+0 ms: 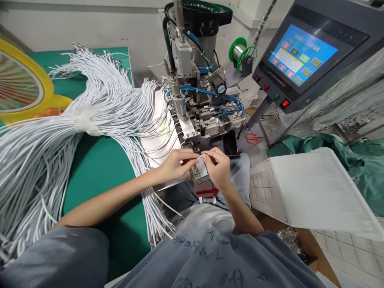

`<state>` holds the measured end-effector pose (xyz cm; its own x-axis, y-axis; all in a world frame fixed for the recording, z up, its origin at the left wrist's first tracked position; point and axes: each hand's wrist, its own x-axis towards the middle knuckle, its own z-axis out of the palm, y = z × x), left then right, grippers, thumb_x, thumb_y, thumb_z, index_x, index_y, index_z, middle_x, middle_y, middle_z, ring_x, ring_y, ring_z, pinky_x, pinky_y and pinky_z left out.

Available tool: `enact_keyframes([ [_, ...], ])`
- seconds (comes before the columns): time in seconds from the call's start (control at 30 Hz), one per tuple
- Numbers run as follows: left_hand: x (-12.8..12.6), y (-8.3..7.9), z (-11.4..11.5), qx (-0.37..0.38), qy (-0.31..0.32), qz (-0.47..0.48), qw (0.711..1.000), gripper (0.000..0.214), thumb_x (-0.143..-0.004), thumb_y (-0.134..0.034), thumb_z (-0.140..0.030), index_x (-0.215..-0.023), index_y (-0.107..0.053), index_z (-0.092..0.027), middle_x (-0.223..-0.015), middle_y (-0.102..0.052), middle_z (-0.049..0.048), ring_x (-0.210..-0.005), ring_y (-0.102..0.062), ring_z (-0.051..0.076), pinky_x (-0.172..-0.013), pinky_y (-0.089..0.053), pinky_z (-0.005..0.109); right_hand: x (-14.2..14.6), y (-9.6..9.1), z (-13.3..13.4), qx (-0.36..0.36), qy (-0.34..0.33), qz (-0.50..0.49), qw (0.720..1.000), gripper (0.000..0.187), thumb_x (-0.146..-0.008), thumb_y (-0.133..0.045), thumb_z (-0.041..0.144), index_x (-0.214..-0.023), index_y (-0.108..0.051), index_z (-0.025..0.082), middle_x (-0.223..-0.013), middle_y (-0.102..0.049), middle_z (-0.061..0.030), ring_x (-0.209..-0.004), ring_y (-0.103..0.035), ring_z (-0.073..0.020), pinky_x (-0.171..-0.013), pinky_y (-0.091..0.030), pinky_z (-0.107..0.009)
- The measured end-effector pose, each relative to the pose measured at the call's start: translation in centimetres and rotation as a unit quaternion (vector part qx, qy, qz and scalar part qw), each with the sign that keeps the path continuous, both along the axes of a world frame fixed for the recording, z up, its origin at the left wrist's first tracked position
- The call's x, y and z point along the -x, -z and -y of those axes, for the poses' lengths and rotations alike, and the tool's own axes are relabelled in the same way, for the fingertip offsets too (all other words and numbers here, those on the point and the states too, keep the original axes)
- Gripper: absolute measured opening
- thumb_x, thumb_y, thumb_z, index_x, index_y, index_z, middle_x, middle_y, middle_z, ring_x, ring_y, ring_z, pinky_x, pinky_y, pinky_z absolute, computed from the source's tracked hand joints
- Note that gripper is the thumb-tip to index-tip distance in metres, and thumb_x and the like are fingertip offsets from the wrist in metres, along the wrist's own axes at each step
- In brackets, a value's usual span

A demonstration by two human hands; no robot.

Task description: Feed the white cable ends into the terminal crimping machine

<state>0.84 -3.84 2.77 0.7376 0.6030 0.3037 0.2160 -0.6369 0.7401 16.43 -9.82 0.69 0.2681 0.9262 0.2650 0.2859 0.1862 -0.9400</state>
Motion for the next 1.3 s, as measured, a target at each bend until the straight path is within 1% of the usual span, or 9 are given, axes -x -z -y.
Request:
enact_keyframes([
  [0.13, 0.0, 0.7, 0.0, -0.051, -0.015, -0.007, 0.999, 0.02, -0.087, -0.049, -0.018, -0.087, -0.068, -0.013, -0.066, -0.058, 0.0021, -0.06, -0.051, 0.009, -0.056, -0.039, 0.02, -0.6, 0.3, -0.5, 0.036, -0.033, 0.027, 0.998, 0.017, -0.078, -0.059, 0.03, -0.07, -0.068, 0.019, -0.059, -0.052, 0.0003, -0.052, -0.042, -0.0113, -0.048, -0.032, -0.026],
  [0.37, -0.3, 1.0, 0.0, 0.016, -0.063, 0.01, 0.998, 0.007, -0.077, -0.061, -0.012, -0.075, -0.067, -0.014, -0.064, -0.06, -0.0007, -0.061, -0.05, 0.009, -0.058, -0.04, 0.019, 0.1, 0.8, -0.5, 0.056, -0.043, -0.094, 0.993, 0.016, -0.075, -0.059, 0.031, -0.07, -0.068, 0.019, -0.061, -0.055, -0.001, -0.056, -0.046, -0.013, -0.051, -0.034, -0.027],
  [0.57, -0.3, 1.2, -0.4, -0.003, -0.064, -0.011, 0.998, 0.01, -0.076, -0.06, -0.01, -0.074, -0.068, -0.015, -0.063, -0.057, -0.0008, -0.063, -0.049, 0.01, -0.059, -0.038, 0.021, -1.1, 0.6, -1.0, 0.072, -0.091, -0.022, 0.993, 0.014, -0.07, -0.062, 0.027, -0.069, -0.072, 0.017, -0.049, -0.044, 0.0034, -0.047, -0.033, -0.0085, -0.047, -0.027, -0.025],
  [0.67, -0.4, 1.4, -0.2, 0.01, -0.069, 0.014, 0.997, 0.011, -0.075, -0.059, -0.01, -0.067, -0.065, -0.014, -0.061, -0.055, -0.0012, -0.061, -0.048, 0.01, -0.058, -0.037, 0.021, 0.0, 1.5, -0.9, 0.039, -0.066, -0.108, 0.991, 0.013, -0.071, -0.064, 0.028, -0.068, -0.071, 0.017, -0.054, -0.049, 0.0025, -0.05, -0.039, -0.0087, -0.049, -0.031, -0.024],
  [0.77, -0.5, 1.6, 0.0, 0.015, -0.069, 0.047, 0.996, 0.014, -0.075, -0.061, -0.012, -0.061, -0.061, -0.014, -0.059, -0.052, -0.0021, -0.06, -0.046, 0.01, -0.058, -0.036, 0.021, 1.7, 2.4, -0.5, 0.026, -0.027, -0.214, 0.976, 0.016, -0.073, -0.064, 0.031, -0.067, -0.069, 0.018, -0.06, -0.052, 0.0019, -0.049, -0.038, -0.0073, -0.046, -0.029, -0.023],
  [0.87, -0.4, 1.6, -0.1, -0.004, -0.054, 0.059, 0.997, 0.014, -0.079, -0.058, -0.015, -0.065, -0.062, -0.014, -0.06, -0.052, -0.0013, -0.061, -0.047, 0.01, -0.058, -0.036, 0.022, 1.7, 2.4, -0.5, 0.024, -0.014, -0.208, 0.978, 0.016, -0.074, -0.063, 0.032, -0.069, -0.069, 0.018, -0.062, -0.054, 0.0014, -0.051, -0.041, -0.0078, -0.047, -0.031, -0.023],
  [1.0, 0.0, 1.5, -0.8, -0.083, -0.002, 0.005, 0.997, 0.019, -0.085, -0.049, -0.014, -0.081, -0.067, -0.014, -0.063, -0.053, 0.0003, -0.061, -0.046, 0.011, -0.057, -0.035, 0.022, -0.7, 1.4, -1.5, 0.045, -0.081, -0.11, 0.99, 0.013, -0.069, -0.067, 0.03, -0.067, -0.07, 0.018, -0.059, -0.056, 0.0005, -0.054, -0.047, -0.0105, -0.051, -0.036, -0.025],
  [1.07, 0.1, 1.6, -1.0, -0.125, -0.002, -0.013, 0.992, 0.021, -0.085, -0.048, -0.013, -0.082, -0.068, -0.015, -0.061, -0.052, 0.0002, -0.06, -0.044, 0.011, -0.056, -0.034, 0.023, -1.4, 1.2, -1.8, 0.055, -0.092, -0.077, 0.991, 0.013, -0.066, -0.069, 0.03, -0.064, -0.07, 0.017, -0.056, -0.056, 0.0006, -0.053, -0.046, -0.0108, -0.051, -0.036, -0.025],
  [1.3, -0.2, 2.2, -0.3, -0.137, -0.045, 0.035, 0.989, 0.019, -0.085, -0.055, -0.021, -0.071, -0.065, -0.015, -0.06, -0.054, -0.0002, -0.059, -0.045, 0.011, -0.055, -0.035, 0.022, 1.2, 2.1, -0.9, 0.029, -0.021, -0.165, 0.986, 0.015, -0.072, -0.062, 0.031, -0.07, -0.069, 0.018, -0.059, -0.054, 0.0011, -0.052, -0.045, -0.0103, -0.05, -0.036, -0.025],
])
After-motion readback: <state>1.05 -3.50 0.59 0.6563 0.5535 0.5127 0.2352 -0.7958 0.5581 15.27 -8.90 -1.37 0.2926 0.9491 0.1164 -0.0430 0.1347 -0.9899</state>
